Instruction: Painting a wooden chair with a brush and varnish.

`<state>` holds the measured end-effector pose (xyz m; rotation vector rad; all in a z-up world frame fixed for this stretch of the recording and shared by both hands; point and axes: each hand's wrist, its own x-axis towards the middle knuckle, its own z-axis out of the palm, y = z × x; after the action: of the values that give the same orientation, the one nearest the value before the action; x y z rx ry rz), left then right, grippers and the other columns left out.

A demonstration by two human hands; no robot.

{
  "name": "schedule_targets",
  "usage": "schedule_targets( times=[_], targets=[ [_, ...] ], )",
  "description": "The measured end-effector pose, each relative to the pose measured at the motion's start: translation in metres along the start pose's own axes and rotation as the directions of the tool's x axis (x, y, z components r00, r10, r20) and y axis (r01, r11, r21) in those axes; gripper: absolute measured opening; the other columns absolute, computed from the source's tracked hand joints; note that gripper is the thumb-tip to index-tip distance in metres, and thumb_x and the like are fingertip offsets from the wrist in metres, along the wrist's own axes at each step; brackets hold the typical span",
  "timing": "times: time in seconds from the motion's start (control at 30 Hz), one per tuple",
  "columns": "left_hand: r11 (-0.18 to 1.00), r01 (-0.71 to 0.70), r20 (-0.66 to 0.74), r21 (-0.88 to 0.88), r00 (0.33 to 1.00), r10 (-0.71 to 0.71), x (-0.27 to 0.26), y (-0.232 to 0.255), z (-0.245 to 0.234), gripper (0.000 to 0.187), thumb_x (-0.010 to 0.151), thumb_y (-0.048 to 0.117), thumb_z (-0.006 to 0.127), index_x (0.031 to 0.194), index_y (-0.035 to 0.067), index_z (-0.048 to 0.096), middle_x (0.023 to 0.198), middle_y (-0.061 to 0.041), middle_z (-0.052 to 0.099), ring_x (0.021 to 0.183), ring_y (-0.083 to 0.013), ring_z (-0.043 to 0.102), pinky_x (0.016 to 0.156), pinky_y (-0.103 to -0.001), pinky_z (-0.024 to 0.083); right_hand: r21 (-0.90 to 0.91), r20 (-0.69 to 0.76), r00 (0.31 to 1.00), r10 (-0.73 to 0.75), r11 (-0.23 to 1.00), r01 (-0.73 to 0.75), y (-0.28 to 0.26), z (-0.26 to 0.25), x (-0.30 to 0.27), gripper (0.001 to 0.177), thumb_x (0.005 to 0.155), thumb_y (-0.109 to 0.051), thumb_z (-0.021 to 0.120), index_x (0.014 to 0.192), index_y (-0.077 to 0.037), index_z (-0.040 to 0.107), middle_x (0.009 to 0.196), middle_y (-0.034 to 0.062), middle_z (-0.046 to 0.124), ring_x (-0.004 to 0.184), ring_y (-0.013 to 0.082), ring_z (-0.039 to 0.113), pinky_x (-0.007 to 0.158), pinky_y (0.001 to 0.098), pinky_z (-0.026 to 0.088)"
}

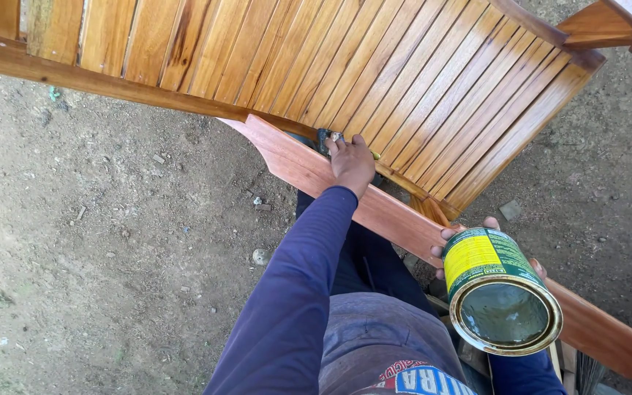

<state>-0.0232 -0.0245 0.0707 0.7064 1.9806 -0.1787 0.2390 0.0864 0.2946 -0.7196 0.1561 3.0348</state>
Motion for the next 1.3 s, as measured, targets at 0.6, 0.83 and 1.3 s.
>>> schedule_targets(
  times=[0.6,0.83,1.3],
  targets=[
    [0.992,0.058,-0.032,0.111,0.998,-0.055,-0.009,-0.017,-0.017,0.036,0.1,0.018,0.049,0.131,0.0,0.052,0.133,-0.027,0.064,0.134,-0.0394,0.051,0.117,-0.059,0.014,-0.042,0.031,0.999,0.032,0.999,-0.031,0.007,0.004,-0.003,0.09,0.07,-0.039,0.096,0.15,-0.039,0.055,0.159,0.022,0.036,0.15,0.0535,0.029,0.115,0.076,0.038],
    [0.998,-0.065,0.027,0.001,0.998,0.064,-0.023,-0.014,-0.034,0.04,0.096,0.021,0.052,0.132,0.004,0.051,0.131,-0.024,0.065,0.131,-0.0386,0.052,0.11,-0.053,0.023,-0.032,0.037,0.999,0.013,0.999,-0.012,0.017,0.005,-0.004,0.088,0.073,-0.041,0.094,0.153,-0.039,0.055,0.16,0.023,0.037,0.151,0.0535,0.03,0.116,0.076,0.039],
    [0.885,-0.355,-0.135,-0.302,0.935,0.329,-0.05,-0.04,-0.049,0.028,0.093,0.022,0.062,0.119,0.018,0.055,0.117,-0.011,0.073,0.119,-0.0348,0.062,0.107,-0.054,0.034,-0.067,0.126,0.991,-0.04,0.997,0.049,0.041,0.02,-0.008,0.087,0.081,-0.044,0.088,0.159,-0.037,0.049,0.166,0.0267,0.033,0.153,0.0564,0.028,0.113,0.0779,0.041]
  ],
)
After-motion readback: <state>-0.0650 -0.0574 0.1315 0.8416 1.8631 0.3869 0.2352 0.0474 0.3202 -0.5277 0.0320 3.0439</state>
